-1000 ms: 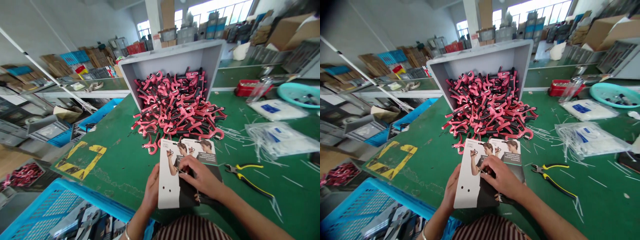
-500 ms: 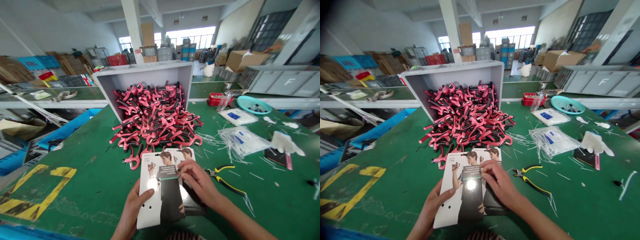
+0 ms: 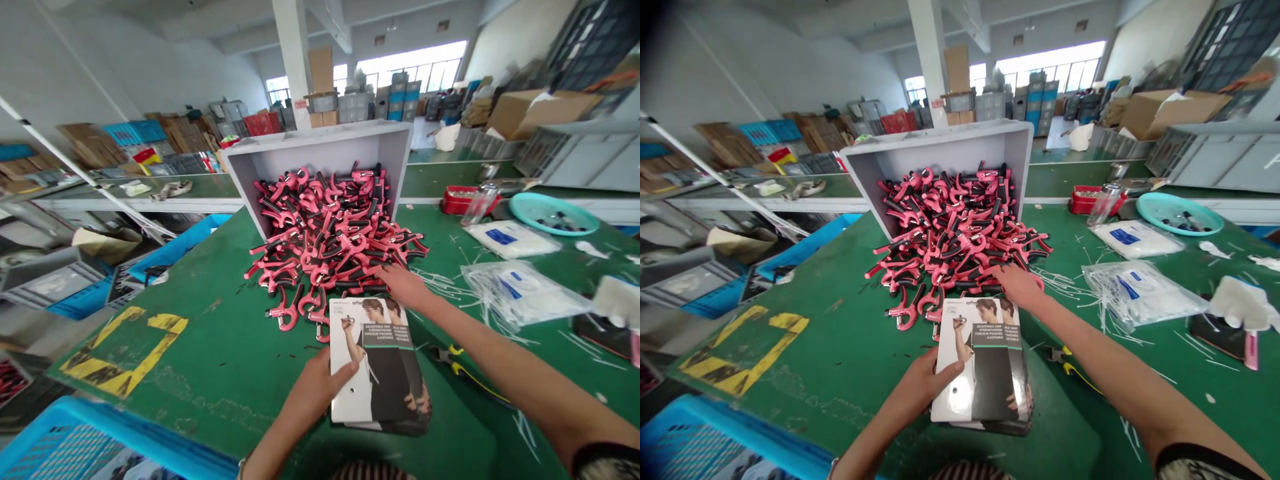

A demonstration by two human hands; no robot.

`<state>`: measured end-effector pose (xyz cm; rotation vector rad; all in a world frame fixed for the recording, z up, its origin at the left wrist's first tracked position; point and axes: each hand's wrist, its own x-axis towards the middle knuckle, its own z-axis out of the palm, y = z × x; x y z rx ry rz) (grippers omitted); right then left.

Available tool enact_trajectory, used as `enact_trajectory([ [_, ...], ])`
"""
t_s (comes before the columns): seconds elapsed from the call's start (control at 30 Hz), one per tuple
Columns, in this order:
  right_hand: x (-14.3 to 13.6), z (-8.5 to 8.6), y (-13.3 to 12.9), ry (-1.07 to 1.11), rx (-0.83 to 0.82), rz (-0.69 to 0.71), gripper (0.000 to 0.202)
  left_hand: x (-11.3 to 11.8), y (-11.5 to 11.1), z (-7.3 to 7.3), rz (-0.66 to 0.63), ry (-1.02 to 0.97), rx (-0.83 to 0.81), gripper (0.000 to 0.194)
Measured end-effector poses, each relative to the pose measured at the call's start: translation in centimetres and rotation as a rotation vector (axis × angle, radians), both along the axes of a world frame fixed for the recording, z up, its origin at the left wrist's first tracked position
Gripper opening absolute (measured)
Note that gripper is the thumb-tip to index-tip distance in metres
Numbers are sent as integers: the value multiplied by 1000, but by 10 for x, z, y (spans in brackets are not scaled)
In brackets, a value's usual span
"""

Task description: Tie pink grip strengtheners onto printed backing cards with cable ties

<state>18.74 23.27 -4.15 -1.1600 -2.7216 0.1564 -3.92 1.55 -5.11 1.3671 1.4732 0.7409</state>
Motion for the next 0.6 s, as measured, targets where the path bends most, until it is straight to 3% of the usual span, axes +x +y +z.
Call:
enact_trajectory([
  [0.07,-1,-1,2,-51,50,27,40,-1,-3,1,-32,53,-18,49],
  [0.2,-1,-2,6,-151,94,32,26,1,-1,8,-85,293,-13,49],
  [0.3,9,6,5,-188,106,3,24,-10,-2,15,6,453,55,45],
  [0.37,28,19,0,-185,128,-37,24,-26,-5,19,124,423,121,39],
  [0.47,66,46,-24,-142,158,-137,24,-48,-14,22,249,167,159,34],
  [0.53,81,61,-54,63,14,-266,30,-46,-16,25,237,10,204,31],
  [0.6,76,70,-96,429,-380,-384,36,-30,-13,29,156,-50,335,34],
])
